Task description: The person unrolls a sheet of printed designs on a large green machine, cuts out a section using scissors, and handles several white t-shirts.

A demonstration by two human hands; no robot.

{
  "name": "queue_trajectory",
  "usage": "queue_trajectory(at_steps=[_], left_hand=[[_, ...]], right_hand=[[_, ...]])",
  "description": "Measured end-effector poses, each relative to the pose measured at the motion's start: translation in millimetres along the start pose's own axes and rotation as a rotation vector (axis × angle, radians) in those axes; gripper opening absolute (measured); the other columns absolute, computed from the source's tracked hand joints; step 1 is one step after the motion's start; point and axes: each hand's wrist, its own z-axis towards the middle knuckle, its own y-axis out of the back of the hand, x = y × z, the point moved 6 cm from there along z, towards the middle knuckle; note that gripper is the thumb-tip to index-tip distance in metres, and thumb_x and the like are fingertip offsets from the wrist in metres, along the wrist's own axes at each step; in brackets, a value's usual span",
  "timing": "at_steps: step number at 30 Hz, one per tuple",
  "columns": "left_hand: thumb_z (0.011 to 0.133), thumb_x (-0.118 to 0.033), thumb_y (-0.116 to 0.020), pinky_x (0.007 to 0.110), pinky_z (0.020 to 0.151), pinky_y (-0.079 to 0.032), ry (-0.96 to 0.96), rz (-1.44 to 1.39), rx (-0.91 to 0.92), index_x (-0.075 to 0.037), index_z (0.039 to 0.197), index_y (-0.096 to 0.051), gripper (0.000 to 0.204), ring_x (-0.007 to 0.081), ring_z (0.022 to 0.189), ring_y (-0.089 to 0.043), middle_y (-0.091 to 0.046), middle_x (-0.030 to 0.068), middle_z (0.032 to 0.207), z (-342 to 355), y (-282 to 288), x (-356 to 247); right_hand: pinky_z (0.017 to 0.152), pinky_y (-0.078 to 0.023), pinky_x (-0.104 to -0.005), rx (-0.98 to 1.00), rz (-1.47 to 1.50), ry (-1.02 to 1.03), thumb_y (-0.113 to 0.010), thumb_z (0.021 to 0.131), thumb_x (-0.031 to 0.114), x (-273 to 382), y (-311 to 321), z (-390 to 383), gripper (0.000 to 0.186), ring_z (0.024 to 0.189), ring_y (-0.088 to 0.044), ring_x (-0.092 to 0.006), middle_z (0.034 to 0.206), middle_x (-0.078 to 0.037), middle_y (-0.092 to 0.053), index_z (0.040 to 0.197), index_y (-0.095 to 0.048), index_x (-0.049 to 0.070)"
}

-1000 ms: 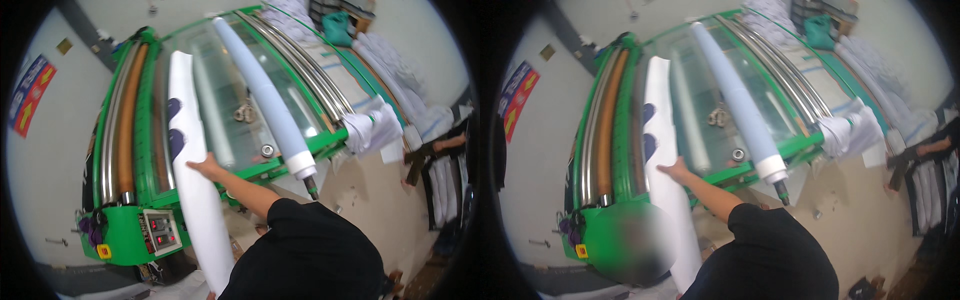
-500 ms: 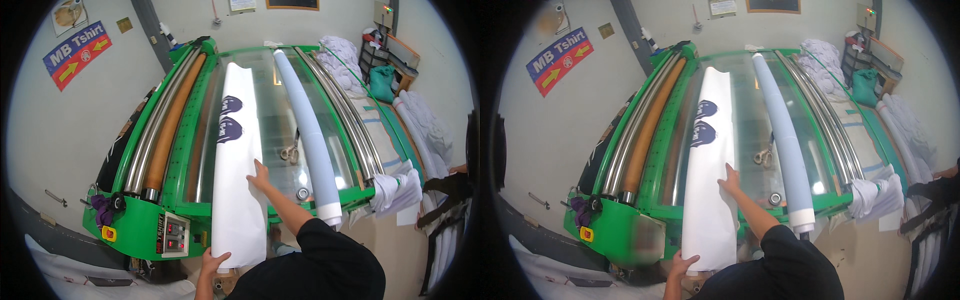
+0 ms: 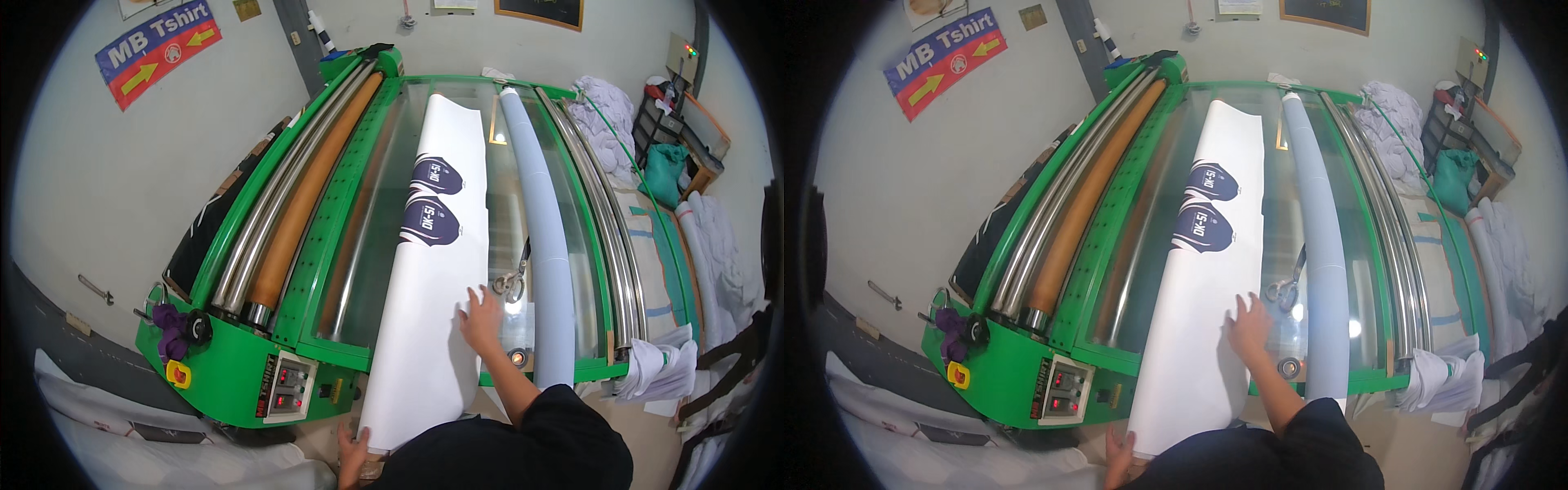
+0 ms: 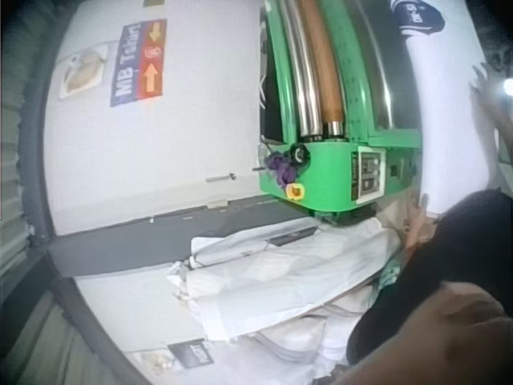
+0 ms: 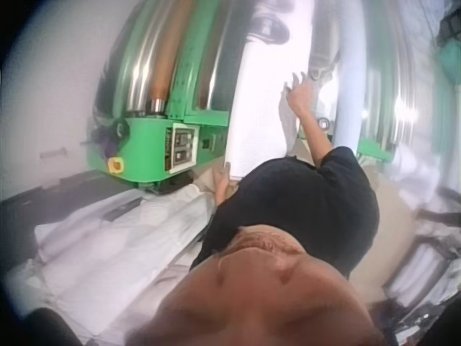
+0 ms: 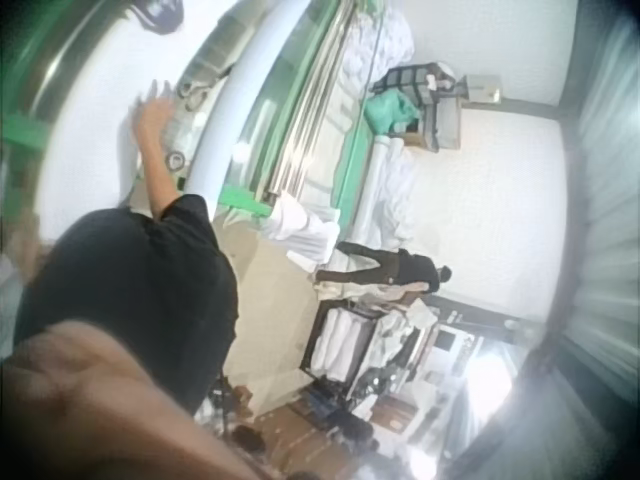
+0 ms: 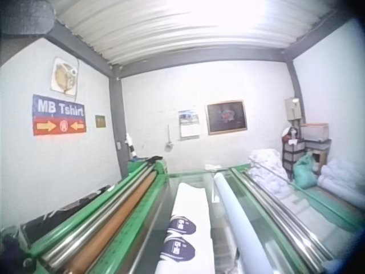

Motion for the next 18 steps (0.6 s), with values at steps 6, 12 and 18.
queue_trajectory(at_steps=[6, 12, 18], left_hand=[[0.096, -0.054, -0.057, 0.046, 0.104, -0.046, 0.568, -0.961, 0.397, -0.004, 0.144, -0.045, 0.071, 0.0346, 0.123, -0.056, -0.057, 0.0184, 0.135, -9.6, -22.3, 93.1], [0.101, -0.046, -0.052, 0.042, 0.103, -0.047, 0.185, -0.459, 0.086, -0.003, 0.136, -0.054, 0.056, 0.0309, 0.121, -0.058, -0.062, 0.0183, 0.130, -60.2, -29.3, 9.7], [0.101, -0.033, -0.055, 0.041, 0.102, -0.047, 0.035, -0.801, 0.311, 0.000, 0.135, -0.053, 0.048, 0.0292, 0.119, -0.059, -0.061, 0.0180, 0.128, -49.6, -20.5, 10.2]], right_hand=[[0.119, -0.014, -0.0627, 0.458, 0.071, 0.206, -0.044, 0.100, 0.058, 90.1, -41.9, -15.4, 0.081, 0.152, -0.019, -0.0403, 0.163, -0.021, -0.026, 0.154, -0.030, -0.001], [0.117, -0.019, -0.0650, 0.415, 0.166, 0.157, -0.044, 0.100, 0.057, 93.2, -60.3, -11.5, 0.083, 0.149, -0.024, -0.0434, 0.160, -0.024, -0.031, 0.152, -0.030, -0.006], [0.118, -0.015, -0.0660, 0.536, 0.328, 0.109, -0.043, 0.100, 0.059, 101.7, -89.1, -3.1, 0.087, 0.150, -0.025, -0.0403, 0.159, -0.029, -0.028, 0.152, -0.025, -0.008]])
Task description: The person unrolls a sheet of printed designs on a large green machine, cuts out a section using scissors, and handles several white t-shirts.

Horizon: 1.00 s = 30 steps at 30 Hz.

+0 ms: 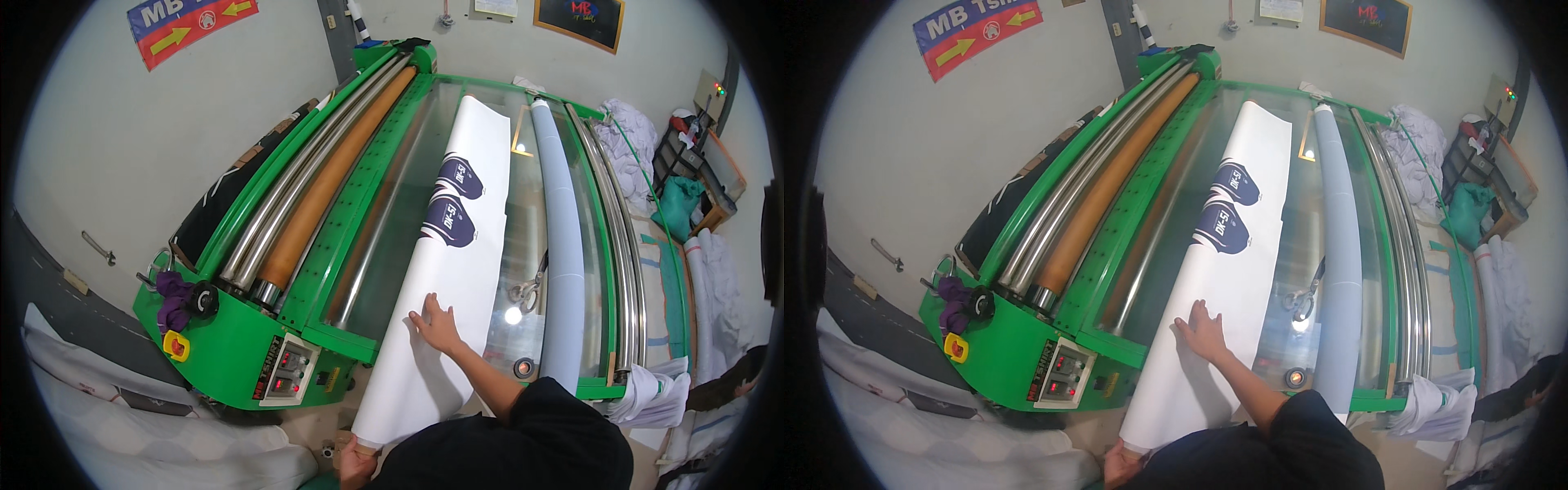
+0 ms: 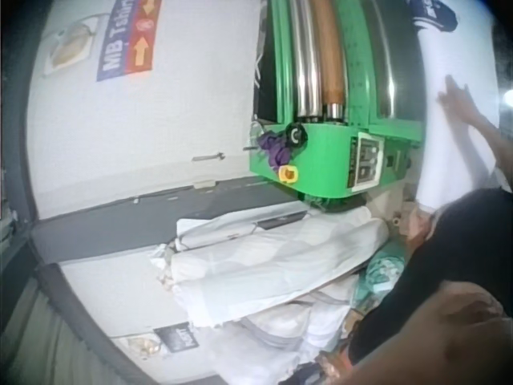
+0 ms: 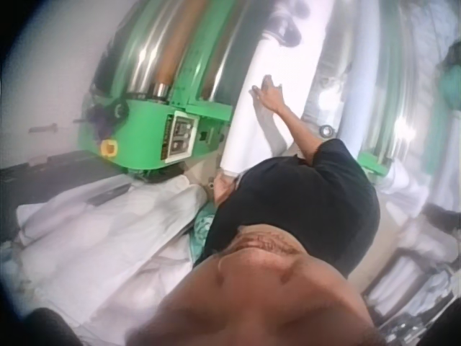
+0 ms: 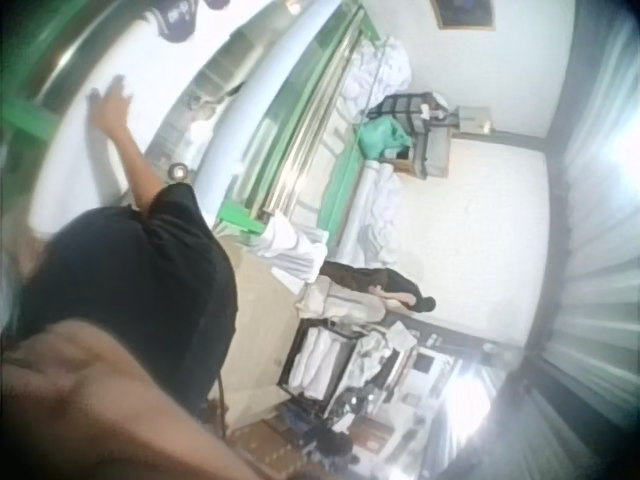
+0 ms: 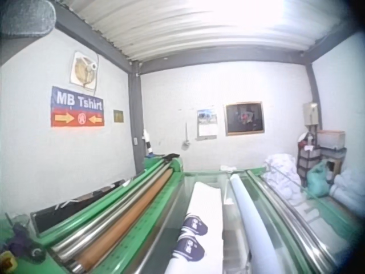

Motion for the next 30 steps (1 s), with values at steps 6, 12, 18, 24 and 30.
queue_trajectory(at_steps=[6, 12, 18, 24, 30], left_hand=[[0.103, -0.030, -0.056, 0.039, 0.101, -0.047, -0.129, -0.349, -0.286, 0.000, 0.138, -0.049, 0.046, 0.0262, 0.119, -0.058, -0.060, 0.0173, 0.128, 35.3, 58.6, 17.2], [0.105, -0.022, -0.055, 0.032, 0.095, -0.047, -0.564, 0.025, -0.331, 0.003, 0.130, -0.055, 0.036, 0.0209, 0.111, -0.062, -0.066, 0.0144, 0.118, 67.0, 3.1, -40.4], [0.095, -0.001, -0.062, 0.037, 0.091, -0.049, -0.694, 0.664, -0.394, 0.006, 0.119, -0.060, 0.025, 0.0234, 0.101, -0.066, -0.069, 0.0132, 0.110, 98.2, 23.7, -59.8], [0.084, 0.005, -0.064, 0.036, 0.091, -0.049, -0.722, 0.932, -0.353, 0.006, 0.118, -0.060, 0.034, 0.0293, 0.104, -0.065, -0.069, 0.0139, 0.108, 87.0, -9.8, -74.7], [0.090, -0.012, -0.068, 0.038, 0.102, -0.045, -0.348, 0.072, -0.071, 0.002, 0.131, -0.052, 0.046, 0.0260, 0.117, -0.058, -0.061, 0.0119, 0.124, 100.4, 3.7, -55.3]], right_hand=[[0.115, -0.010, -0.0723, 0.153, -0.054, -0.012, -0.037, 0.099, 0.065, 19.0, -12.1, 38.5, 0.089, 0.151, -0.022, -0.0429, 0.161, -0.025, -0.027, 0.155, -0.023, -0.003], [0.115, -0.008, -0.0741, 0.308, -0.043, 0.000, -0.033, 0.099, 0.066, 8.0, -31.2, 112.9, 0.079, 0.151, -0.016, -0.0450, 0.165, -0.014, -0.024, 0.160, -0.021, 0.017], [0.122, -0.003, -0.0594, 0.219, -0.602, 0.140, -0.038, 0.096, 0.070, -19.8, -17.8, 76.2, 0.089, 0.156, -0.005, -0.0309, 0.169, -0.011, -0.008, 0.162, -0.014, 0.015], [0.123, -0.003, -0.0582, 0.198, -0.646, 0.083, -0.039, 0.095, 0.071, -64.6, 22.4, 52.1, 0.090, 0.156, -0.005, -0.0306, 0.169, -0.010, -0.008, 0.163, -0.014, 0.017], [0.122, -0.002, -0.0604, 0.142, -0.624, 0.101, -0.044, 0.092, 0.073, -108.8, 59.0, 27.7, 0.093, 0.156, -0.005, -0.0317, 0.169, -0.011, -0.009, 0.162, -0.015, 0.018]])
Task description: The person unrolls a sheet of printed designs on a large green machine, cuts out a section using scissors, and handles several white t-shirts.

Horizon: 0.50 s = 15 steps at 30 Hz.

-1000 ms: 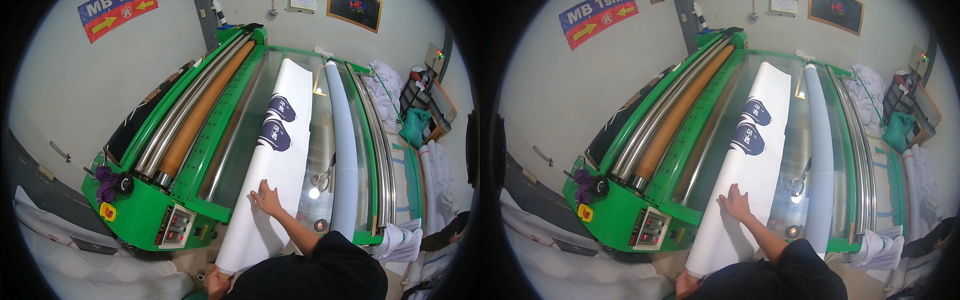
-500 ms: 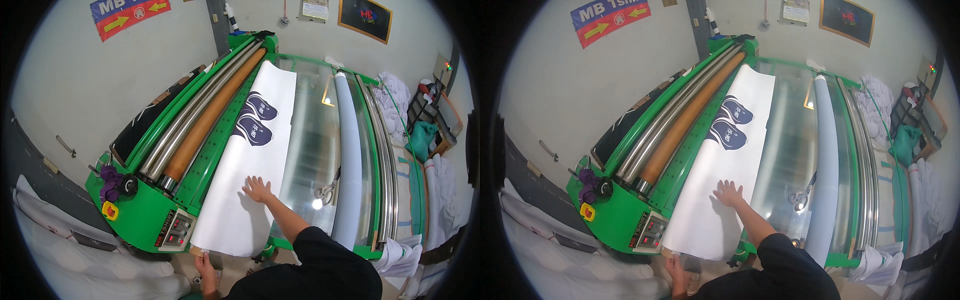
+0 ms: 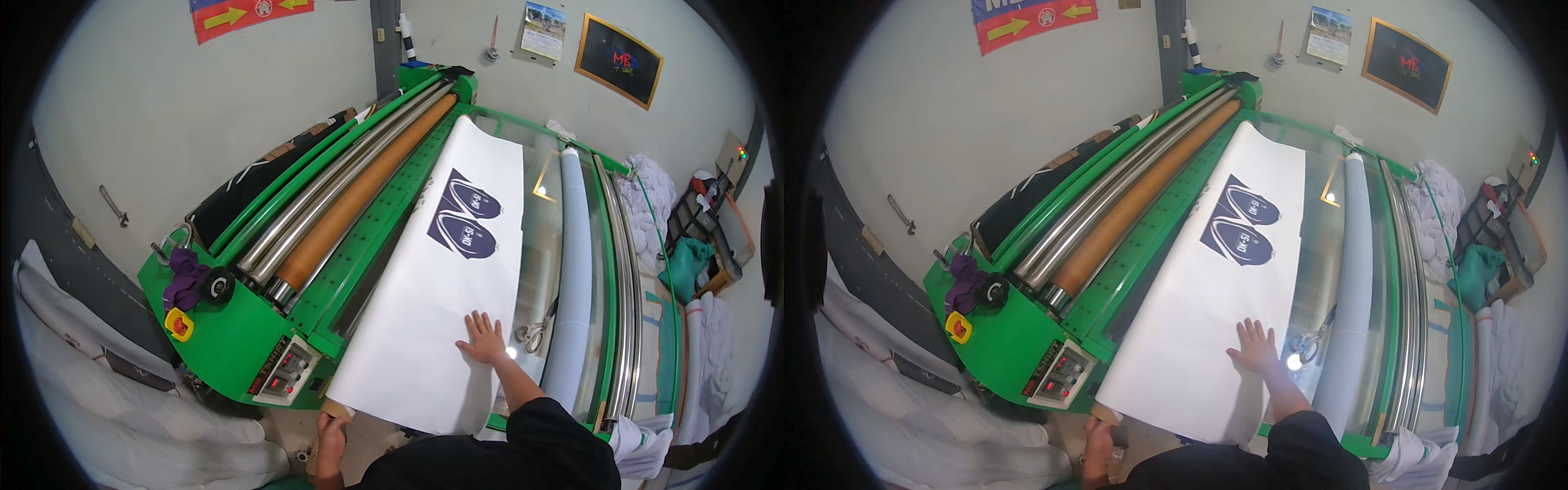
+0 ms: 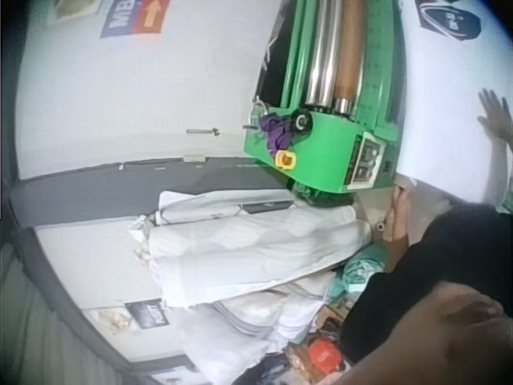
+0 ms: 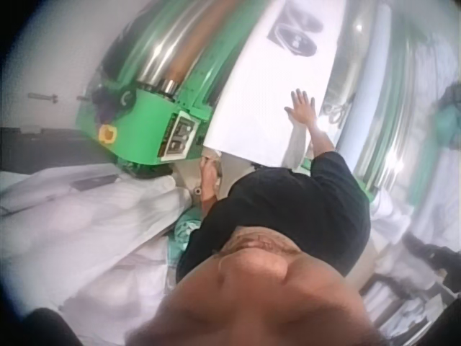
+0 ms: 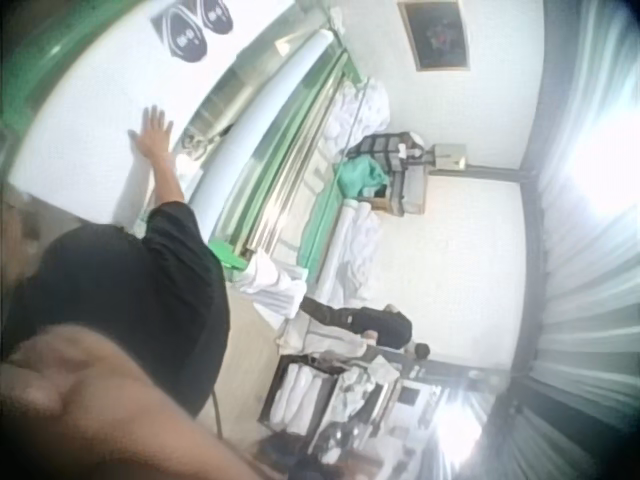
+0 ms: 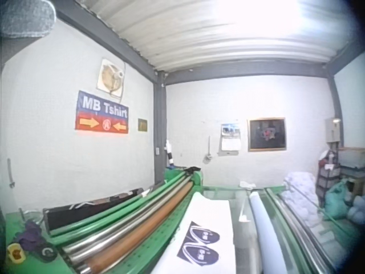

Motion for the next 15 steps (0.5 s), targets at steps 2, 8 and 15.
queue_trajectory(at_steps=[2, 8, 15], left_hand=[[0.094, -0.025, -0.068, 0.039, 0.103, -0.046, 0.176, -0.283, -0.122, 0.000, 0.132, -0.051, 0.049, 0.0264, 0.117, -0.059, -0.061, 0.0122, 0.126, -4.1, -10.7, -4.5], [0.099, -0.036, -0.064, 0.043, 0.105, -0.046, 0.420, -0.737, -0.051, -0.001, 0.132, -0.053, 0.049, 0.0279, 0.123, -0.058, -0.061, 0.0124, 0.132, 0.3, -51.8, -4.2], [0.100, -0.023, -0.064, 0.039, 0.100, -0.047, 0.014, -0.344, -0.292, 0.001, 0.134, -0.053, 0.044, 0.0246, 0.113, -0.061, -0.063, 0.0123, 0.126, 28.0, -9.0, 17.7]], right_hand=[[0.121, -0.003, -0.0619, 0.041, -0.020, -0.036, -0.047, 0.091, 0.071, -11.9, 4.7, -9.5, 0.093, 0.156, -0.007, -0.0323, 0.169, -0.011, -0.011, 0.162, -0.017, 0.018], [0.119, -0.009, -0.0662, 0.012, 0.020, -0.207, -0.061, 0.090, 0.057, -39.5, 14.3, -40.3, 0.086, 0.152, -0.016, -0.0421, 0.166, -0.017, -0.020, 0.157, -0.029, 0.014], [0.117, -0.018, -0.0663, -0.129, 0.147, -0.277, -0.068, 0.090, 0.045, -38.2, -4.1, -97.9, 0.079, 0.149, -0.023, -0.0441, 0.161, -0.023, -0.027, 0.153, -0.037, 0.009]])
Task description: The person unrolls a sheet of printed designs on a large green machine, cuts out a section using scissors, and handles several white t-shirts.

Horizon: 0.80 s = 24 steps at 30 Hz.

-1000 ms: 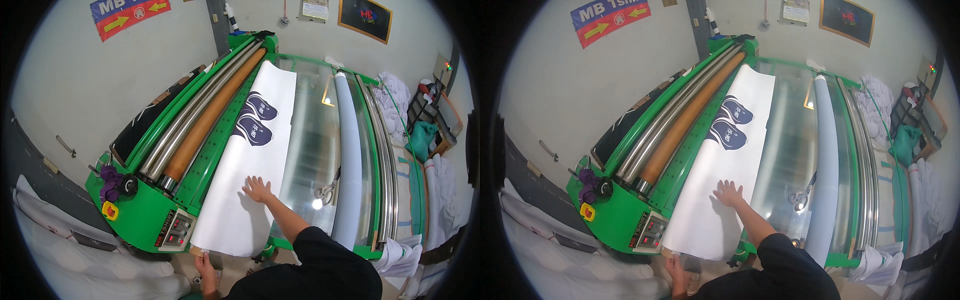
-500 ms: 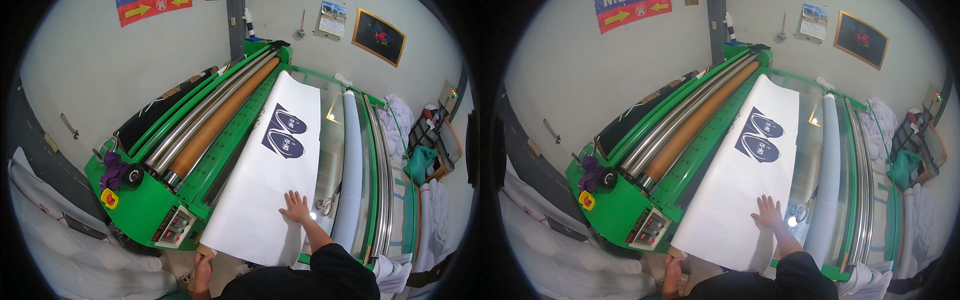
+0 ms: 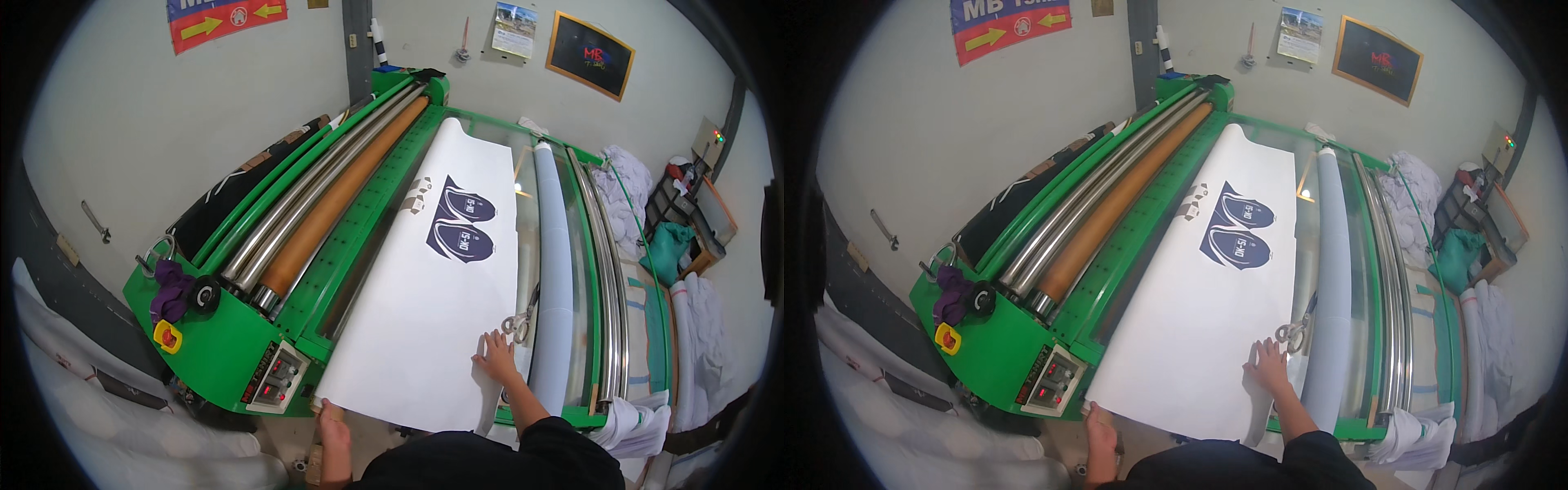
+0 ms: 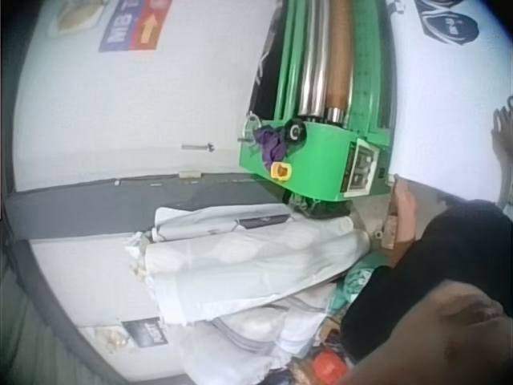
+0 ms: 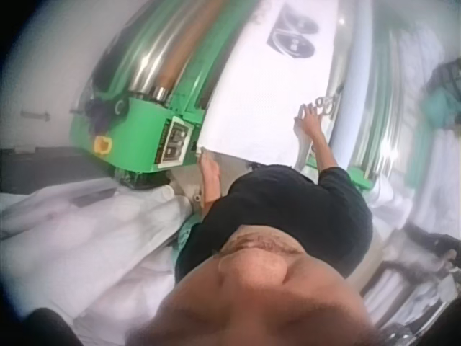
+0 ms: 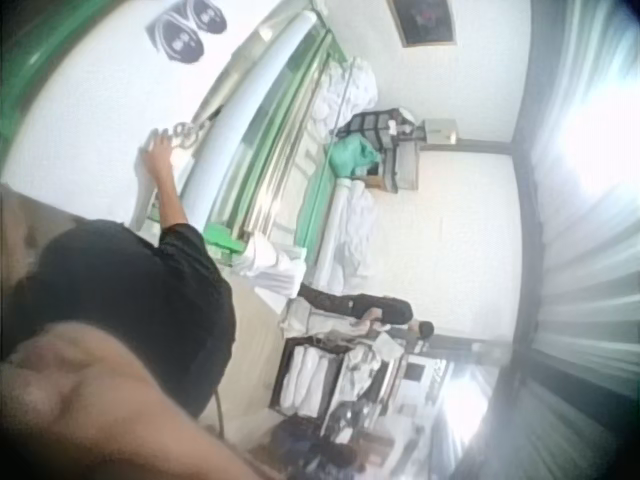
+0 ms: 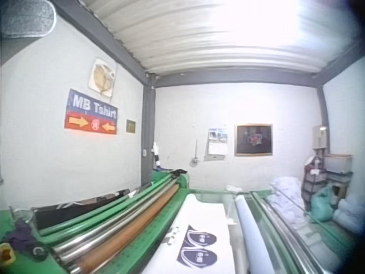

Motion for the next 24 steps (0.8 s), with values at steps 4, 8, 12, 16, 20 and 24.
queue_trajectory(at_steps=[4, 8, 12, 16, 20, 24], left_hand=[[0.101, -0.018, -0.062, 0.033, 0.095, -0.046, -0.253, 0.317, 0.063, 0.005, 0.131, -0.055, 0.038, 0.0196, 0.105, -0.061, -0.065, 0.0106, 0.119, -13.0, -31.8, -40.4], [0.101, -0.018, -0.063, 0.031, 0.092, -0.047, -0.284, 0.527, 0.130, 0.007, 0.126, -0.058, 0.035, 0.0172, 0.103, -0.060, -0.066, 0.0096, 0.117, -3.9, -12.5, -34.5], [0.101, -0.019, -0.063, 0.032, 0.090, -0.048, -0.341, 0.637, 0.118, 0.007, 0.122, -0.058, 0.034, 0.0172, 0.100, -0.061, -0.066, 0.0101, 0.116, -11.4, -20.0, -37.3], [0.101, -0.019, -0.063, 0.033, 0.089, -0.048, -0.303, 0.522, 0.109, 0.008, 0.121, -0.058, 0.034, 0.0186, 0.098, -0.061, -0.066, 0.0103, 0.114, -4.0, -19.7, -40.6], [0.099, -0.022, -0.065, 0.032, 0.090, -0.047, -0.340, 0.507, 0.072, 0.007, 0.127, -0.051, 0.043, 0.0201, 0.104, -0.059, -0.061, 0.0124, 0.121, 5.7, -20.8, -53.1], [0.094, -0.030, -0.073, 0.039, 0.097, -0.045, -0.359, 0.608, -0.345, 0.003, 0.139, -0.037, 0.066, 0.0243, 0.118, -0.052, -0.048, 0.0162, 0.137, 4.7, 13.0, -42.1]], right_hand=[[0.116, -0.026, -0.0618, -0.074, 0.068, -0.072, -0.071, 0.089, 0.036, -14.9, 0.3, -36.6, 0.072, 0.146, -0.030, -0.0435, 0.156, -0.026, -0.034, 0.147, -0.043, 0.004], [0.113, -0.035, -0.0547, -0.174, 0.138, -0.032, -0.075, 0.085, 0.028, -19.9, 3.7, -63.6, 0.068, 0.138, -0.041, -0.0448, 0.148, -0.029, -0.043, 0.141, -0.048, -0.001], [0.110, -0.039, -0.0520, -0.217, 0.155, -0.030, -0.074, 0.086, 0.023, -18.7, 8.0, -90.8, 0.064, 0.133, -0.046, -0.0467, 0.143, -0.032, -0.047, 0.139, -0.049, -0.003], [0.109, -0.041, -0.0519, -0.233, 0.140, -0.070, -0.070, 0.087, 0.019, -25.1, -2.8, -115.8, 0.059, 0.131, -0.046, -0.0482, 0.141, -0.033, -0.048, 0.137, -0.050, -0.004], [0.110, -0.040, -0.0526, -0.195, 0.086, -0.027, -0.069, 0.086, 0.016, -36.8, -10.2, -126.1, 0.058, 0.131, -0.046, -0.0497, 0.141, -0.034, -0.047, 0.137, -0.051, -0.004], [0.111, -0.041, -0.0502, -0.123, 0.130, -0.104, -0.069, 0.083, 0.014, -41.4, 2.6, -124.0, 0.057, 0.131, -0.047, -0.0496, 0.142, -0.034, -0.047, 0.135, -0.054, -0.005]])
